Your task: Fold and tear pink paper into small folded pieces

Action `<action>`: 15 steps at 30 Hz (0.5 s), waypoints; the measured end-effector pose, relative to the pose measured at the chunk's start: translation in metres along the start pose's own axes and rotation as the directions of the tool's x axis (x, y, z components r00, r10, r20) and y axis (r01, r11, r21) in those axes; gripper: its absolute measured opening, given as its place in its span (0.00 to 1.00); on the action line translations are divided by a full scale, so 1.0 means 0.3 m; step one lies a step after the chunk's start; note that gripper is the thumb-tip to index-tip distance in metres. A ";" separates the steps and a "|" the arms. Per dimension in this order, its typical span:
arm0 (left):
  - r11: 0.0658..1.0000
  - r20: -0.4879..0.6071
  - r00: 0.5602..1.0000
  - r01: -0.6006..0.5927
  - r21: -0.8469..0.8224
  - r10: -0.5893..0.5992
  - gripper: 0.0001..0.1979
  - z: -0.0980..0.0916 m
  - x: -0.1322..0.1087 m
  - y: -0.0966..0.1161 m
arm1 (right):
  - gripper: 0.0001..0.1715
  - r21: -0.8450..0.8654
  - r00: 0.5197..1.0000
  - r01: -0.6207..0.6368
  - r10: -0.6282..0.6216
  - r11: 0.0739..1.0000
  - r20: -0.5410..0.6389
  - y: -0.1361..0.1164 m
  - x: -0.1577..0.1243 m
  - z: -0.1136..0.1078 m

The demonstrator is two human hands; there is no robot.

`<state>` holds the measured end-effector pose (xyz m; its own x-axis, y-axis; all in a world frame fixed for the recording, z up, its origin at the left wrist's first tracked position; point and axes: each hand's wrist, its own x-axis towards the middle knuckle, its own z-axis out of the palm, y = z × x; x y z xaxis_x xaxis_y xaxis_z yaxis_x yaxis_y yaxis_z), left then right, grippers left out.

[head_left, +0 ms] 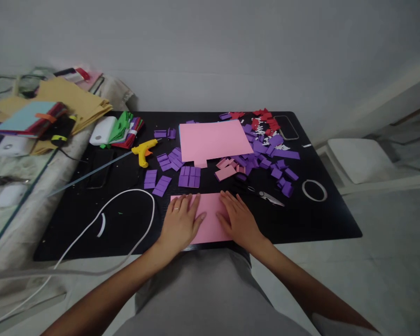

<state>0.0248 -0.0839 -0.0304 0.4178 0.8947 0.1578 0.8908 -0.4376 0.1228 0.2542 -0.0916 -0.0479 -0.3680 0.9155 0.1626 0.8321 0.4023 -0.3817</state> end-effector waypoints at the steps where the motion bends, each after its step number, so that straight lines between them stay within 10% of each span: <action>1: 1.000 -0.006 1.000 0.005 0.002 -0.005 0.29 -0.004 -0.010 -0.019 | 0.29 0.001 1.000 0.001 -0.001 1.000 -0.001 0.000 0.001 -0.001; 15: 0.997 -0.079 0.994 0.075 0.006 -0.074 0.29 0.011 -0.086 -0.113 | 0.12 -0.055 0.972 -0.178 0.185 0.982 0.148 -0.169 0.171 -0.037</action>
<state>-0.0157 -0.0920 -0.0418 0.3354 0.9148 0.2251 0.9206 -0.3690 0.1279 0.1979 -0.0651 -0.0100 -0.2655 0.9630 -0.0474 0.9058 0.2322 -0.3543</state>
